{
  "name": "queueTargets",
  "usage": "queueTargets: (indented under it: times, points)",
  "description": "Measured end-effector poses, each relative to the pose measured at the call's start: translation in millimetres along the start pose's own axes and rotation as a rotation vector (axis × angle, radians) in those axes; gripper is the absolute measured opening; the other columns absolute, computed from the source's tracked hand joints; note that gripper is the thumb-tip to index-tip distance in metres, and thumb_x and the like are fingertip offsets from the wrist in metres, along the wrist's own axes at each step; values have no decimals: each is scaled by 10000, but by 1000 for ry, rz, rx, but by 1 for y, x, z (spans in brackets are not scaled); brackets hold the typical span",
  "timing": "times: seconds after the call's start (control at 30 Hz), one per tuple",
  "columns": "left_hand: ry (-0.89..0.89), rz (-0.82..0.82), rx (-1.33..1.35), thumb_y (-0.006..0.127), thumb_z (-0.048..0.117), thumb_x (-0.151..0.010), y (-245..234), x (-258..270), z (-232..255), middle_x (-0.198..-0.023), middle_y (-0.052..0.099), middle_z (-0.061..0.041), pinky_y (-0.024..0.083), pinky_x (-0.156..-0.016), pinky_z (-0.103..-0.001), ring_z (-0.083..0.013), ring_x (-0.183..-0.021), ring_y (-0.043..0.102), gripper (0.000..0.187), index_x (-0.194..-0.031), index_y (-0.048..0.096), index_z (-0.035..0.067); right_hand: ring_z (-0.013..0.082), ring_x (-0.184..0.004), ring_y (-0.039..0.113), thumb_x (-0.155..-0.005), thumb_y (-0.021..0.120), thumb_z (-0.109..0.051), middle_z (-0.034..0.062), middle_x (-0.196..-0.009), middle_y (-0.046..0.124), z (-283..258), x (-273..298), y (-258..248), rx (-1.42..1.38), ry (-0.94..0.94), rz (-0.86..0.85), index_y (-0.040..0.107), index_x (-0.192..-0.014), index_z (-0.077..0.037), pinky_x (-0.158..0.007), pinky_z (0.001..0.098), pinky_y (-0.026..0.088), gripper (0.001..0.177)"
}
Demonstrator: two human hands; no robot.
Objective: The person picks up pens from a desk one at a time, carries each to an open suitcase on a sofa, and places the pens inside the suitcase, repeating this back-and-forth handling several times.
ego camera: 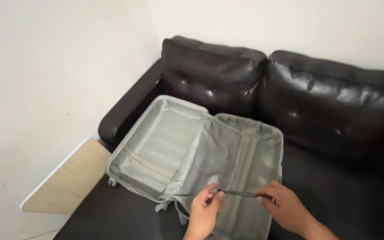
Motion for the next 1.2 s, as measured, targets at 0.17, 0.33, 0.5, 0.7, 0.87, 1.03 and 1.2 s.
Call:
queueTargets:
  times: [0.17, 0.33, 0.5, 0.7, 0.87, 1.03, 1.2]
  points:
    - [12, -65, 148, 729, 126, -911, 9, 15, 38, -854, 727, -47, 578, -721, -284, -119, -750, 682, 350, -1209, 702, -56, 141, -733, 665, -882, 712, -192, -3, -892, 696, -39, 19, -31, 7, -66, 7, 802, -1109, -140, -691, 291, 560, 249]
    - [126, -104, 126, 729, 102, -916, 10, 31, 86, -866, 763, -75, 577, -738, -280, -134, -771, 710, 297, -1162, 731, -64, 124, -717, 667, -859, 746, -190, 7, -872, 700, -69, 35, -60, -40, -111, 95, 801, -1081, -126, -677, 282, 562, 237]
    - [248, -93, 156, 710, 109, -926, 12, 45, 144, -880, 782, -96, 600, -768, -289, -148, -794, 734, 285, -1155, 733, -59, 115, -724, 653, -898, 764, -215, 28, -827, 751, -83, 50, -98, -223, -94, 236, 791, -1075, -88, -680, 286, 544, 220]
    - [293, -80, 161, 706, 118, -929, 20, 69, 191, -904, 781, -102, 621, -781, -312, -159, -812, 750, 285, -1154, 730, -57, 101, -742, 658, -875, 733, -190, 15, -857, 772, -94, 62, -115, -280, -133, 263, 793, -1121, -91, -691, 272, 547, 272]
    - [306, -42, 222, 686, 92, -937, 21, 86, 200, -949, 775, -105, 616, -801, -300, -155, -830, 739, 297, -1202, 703, -41, 104, -723, 668, -887, 717, -204, 24, -806, 764, -89, 65, -104, -362, -140, 216, 811, -1091, -64, -677, 271, 542, 265]
    - [354, 42, 269, 686, 68, -940, 13, 103, 198, -978, 762, -84, 596, -803, -285, -139, -840, 722, 275, -1192, 702, -41, 122, -680, 637, -902, 743, -269, 42, -761, 757, -79, 62, -69, -329, -110, 117, 818, -1034, -37, -646, 287, 518, 278]
    - [415, 151, 279, 706, 52, -946, 2, 122, 189, -956, 755, -71, 566, -780, -272, -127, -833, 701, 213, -1131, 707, -54, 122, -661, 699, -901, 673, -243, 50, -707, 769, -70, 55, -18, -370, -208, -66, 812, -984, -11, -655, 274, 576, 283]
Point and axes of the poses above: each hand's wrist, its own x-axis away from the middle knuckle, its own y-axis out of the palm, z = x × y, the point moved 7 cm from there along -x, towards the middle knuckle
